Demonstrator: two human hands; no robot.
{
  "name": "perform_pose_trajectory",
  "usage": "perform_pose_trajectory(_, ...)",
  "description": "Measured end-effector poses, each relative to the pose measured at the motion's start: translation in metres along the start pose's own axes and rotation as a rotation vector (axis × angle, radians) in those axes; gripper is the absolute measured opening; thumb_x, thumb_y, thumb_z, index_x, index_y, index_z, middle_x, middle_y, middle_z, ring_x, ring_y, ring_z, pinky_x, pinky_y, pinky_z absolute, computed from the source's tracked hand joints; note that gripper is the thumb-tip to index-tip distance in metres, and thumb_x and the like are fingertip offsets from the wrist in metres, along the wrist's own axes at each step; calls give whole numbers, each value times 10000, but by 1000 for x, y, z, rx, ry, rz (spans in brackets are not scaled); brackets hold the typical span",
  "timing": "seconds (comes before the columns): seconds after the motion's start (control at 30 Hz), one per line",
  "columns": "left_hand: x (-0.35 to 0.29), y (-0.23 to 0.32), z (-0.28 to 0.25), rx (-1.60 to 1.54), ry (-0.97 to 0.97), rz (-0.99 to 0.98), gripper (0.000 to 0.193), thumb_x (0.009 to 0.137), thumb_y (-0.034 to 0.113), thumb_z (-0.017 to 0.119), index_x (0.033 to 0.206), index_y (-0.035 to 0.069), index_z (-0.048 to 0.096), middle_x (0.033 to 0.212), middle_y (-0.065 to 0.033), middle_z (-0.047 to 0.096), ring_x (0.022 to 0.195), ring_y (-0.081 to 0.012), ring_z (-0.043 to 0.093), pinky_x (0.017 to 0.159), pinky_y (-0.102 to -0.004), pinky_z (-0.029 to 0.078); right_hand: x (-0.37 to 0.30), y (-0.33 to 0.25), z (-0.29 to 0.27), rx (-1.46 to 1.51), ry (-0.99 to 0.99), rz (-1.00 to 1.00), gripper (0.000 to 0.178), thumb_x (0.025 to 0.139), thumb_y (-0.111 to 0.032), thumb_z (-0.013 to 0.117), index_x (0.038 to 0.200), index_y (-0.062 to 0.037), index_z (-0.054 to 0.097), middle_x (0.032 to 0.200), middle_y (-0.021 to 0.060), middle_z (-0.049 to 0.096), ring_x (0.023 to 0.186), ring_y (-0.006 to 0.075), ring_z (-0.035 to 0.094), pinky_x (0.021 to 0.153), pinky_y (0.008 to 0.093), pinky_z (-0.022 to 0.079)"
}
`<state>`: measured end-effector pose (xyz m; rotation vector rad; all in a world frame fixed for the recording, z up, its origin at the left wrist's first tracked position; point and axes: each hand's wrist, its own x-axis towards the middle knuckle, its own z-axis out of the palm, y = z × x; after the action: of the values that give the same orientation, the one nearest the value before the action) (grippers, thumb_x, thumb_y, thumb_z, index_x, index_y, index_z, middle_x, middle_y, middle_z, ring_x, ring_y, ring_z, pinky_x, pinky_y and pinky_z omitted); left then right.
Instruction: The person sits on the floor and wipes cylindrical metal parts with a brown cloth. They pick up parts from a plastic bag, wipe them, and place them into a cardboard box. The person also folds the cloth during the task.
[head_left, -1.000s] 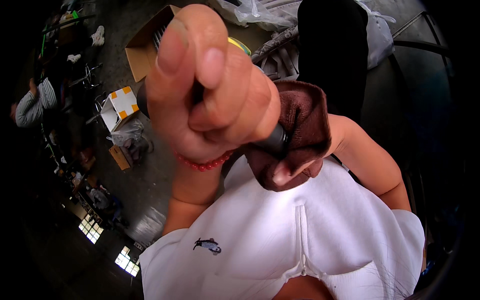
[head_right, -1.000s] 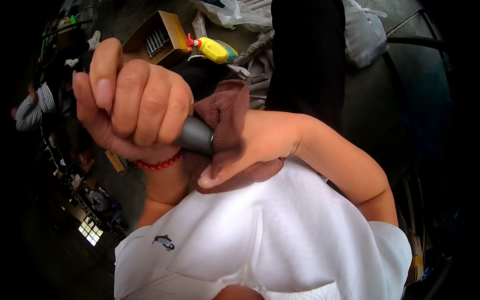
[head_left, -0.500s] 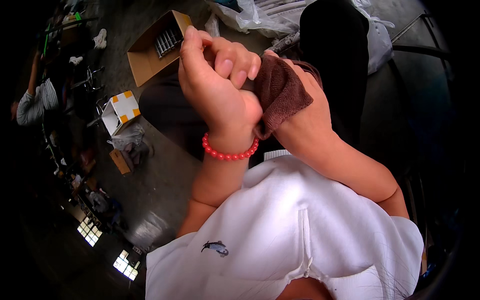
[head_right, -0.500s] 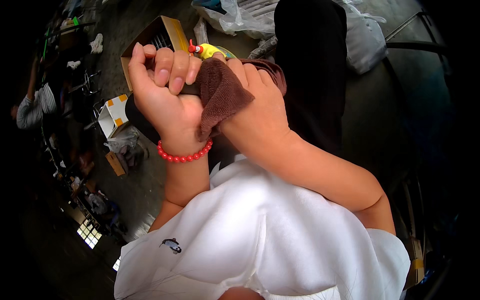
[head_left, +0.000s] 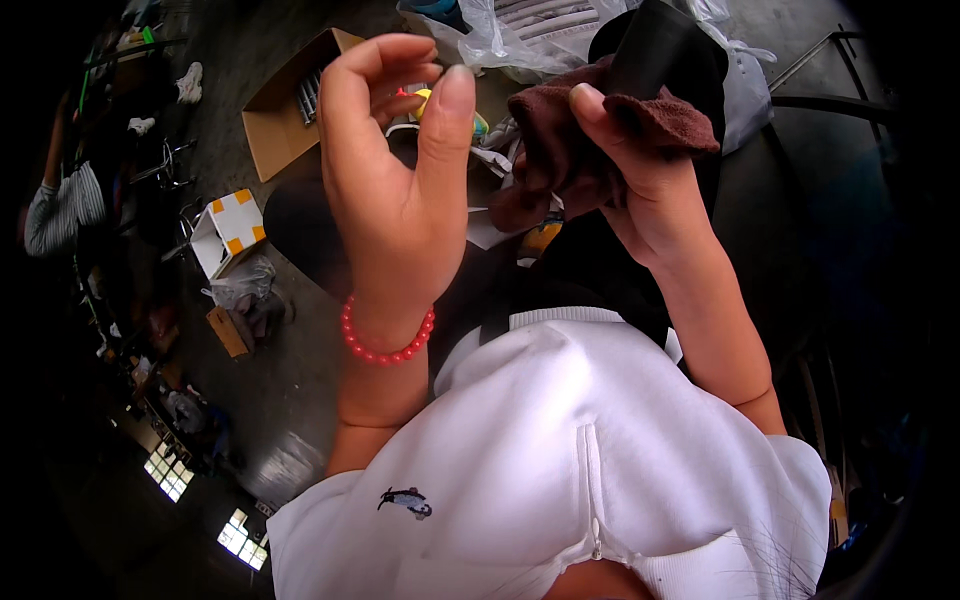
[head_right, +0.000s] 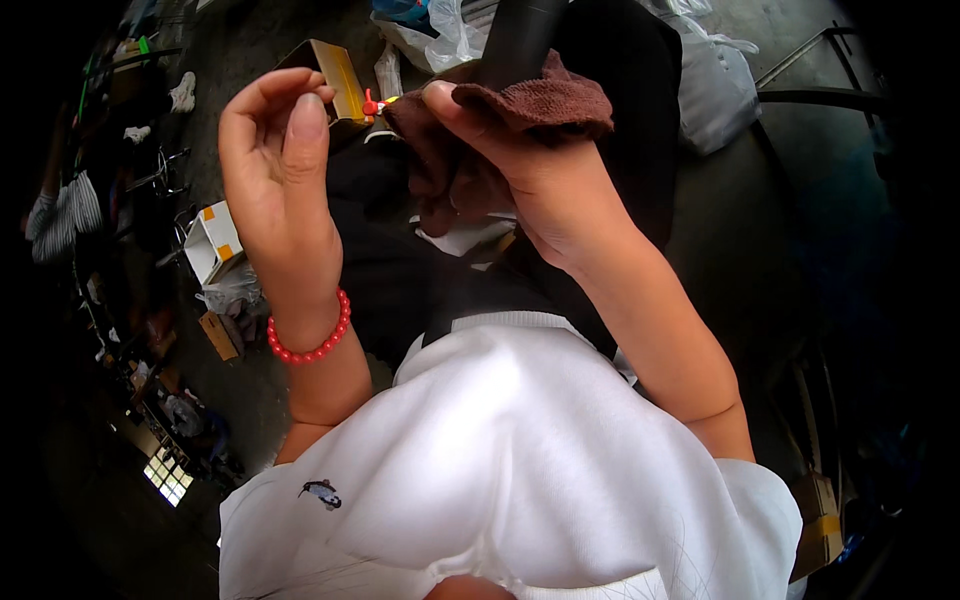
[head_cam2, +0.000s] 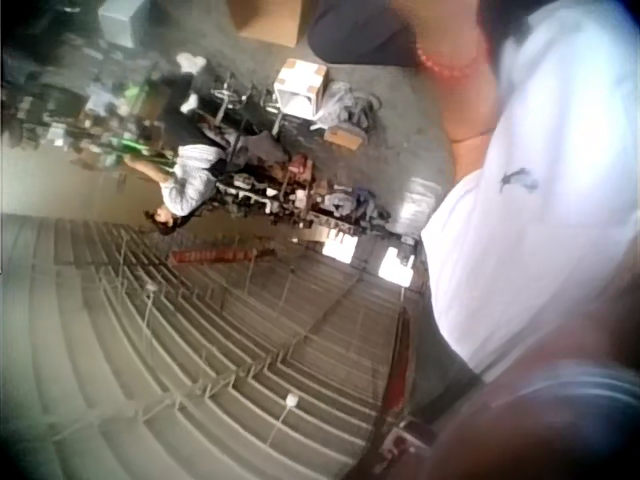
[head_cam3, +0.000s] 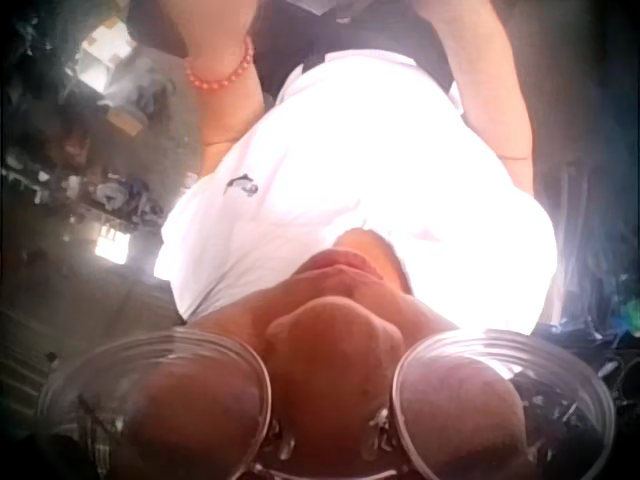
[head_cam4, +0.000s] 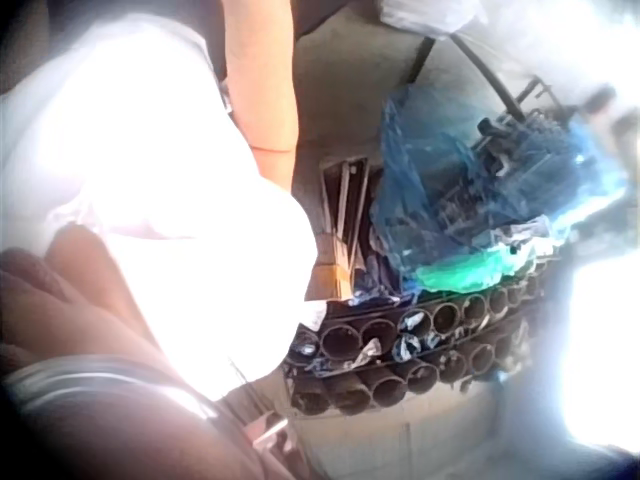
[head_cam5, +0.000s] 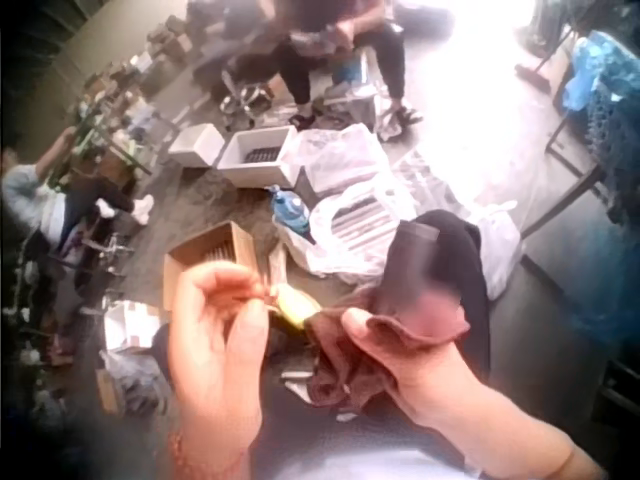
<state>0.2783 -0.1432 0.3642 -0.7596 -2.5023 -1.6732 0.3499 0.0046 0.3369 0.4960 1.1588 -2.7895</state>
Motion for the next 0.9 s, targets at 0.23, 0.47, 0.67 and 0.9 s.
perform_pose_trajectory(0.23,-61,9,29,144,-233,-174,286,820,31,605,1078,-45,508,1064,-156,546,927,-267,588,829,-335,470,4,8,16,-10,220,-296,249,774,-106,753,959,-8,617,830,48,660,769,92,628,642,233,515)
perform_pose_trajectory(0.47,-60,5,36,356,-320,-44,374,812,177,650,1104,8,491,942,-169,609,815,-381,592,672,-440,481,-3,8,21,-511,194,-543,267,715,-77,774,872,23,583,802,74,678,722,109,637,660,238,499)
perform_pose_trajectory(0.67,-57,14,18,-312,-591,-414,395,898,313,601,1040,-41,498,680,-81,535,537,-218,545,521,-311,443,-4,-29,15,-6,24,-140,243,807,-111,717,983,-18,577,879,79,654,779,140,649,701,270,535)
perform_pose_trajectory(0.9,-58,11,15,-1734,-866,-836,452,879,469,574,824,49,419,591,0,396,460,-117,420,417,-229,334,10,-13,7,132,-386,-246,460,797,-273,720,1083,8,495,832,115,622,866,244,646,834,368,523)
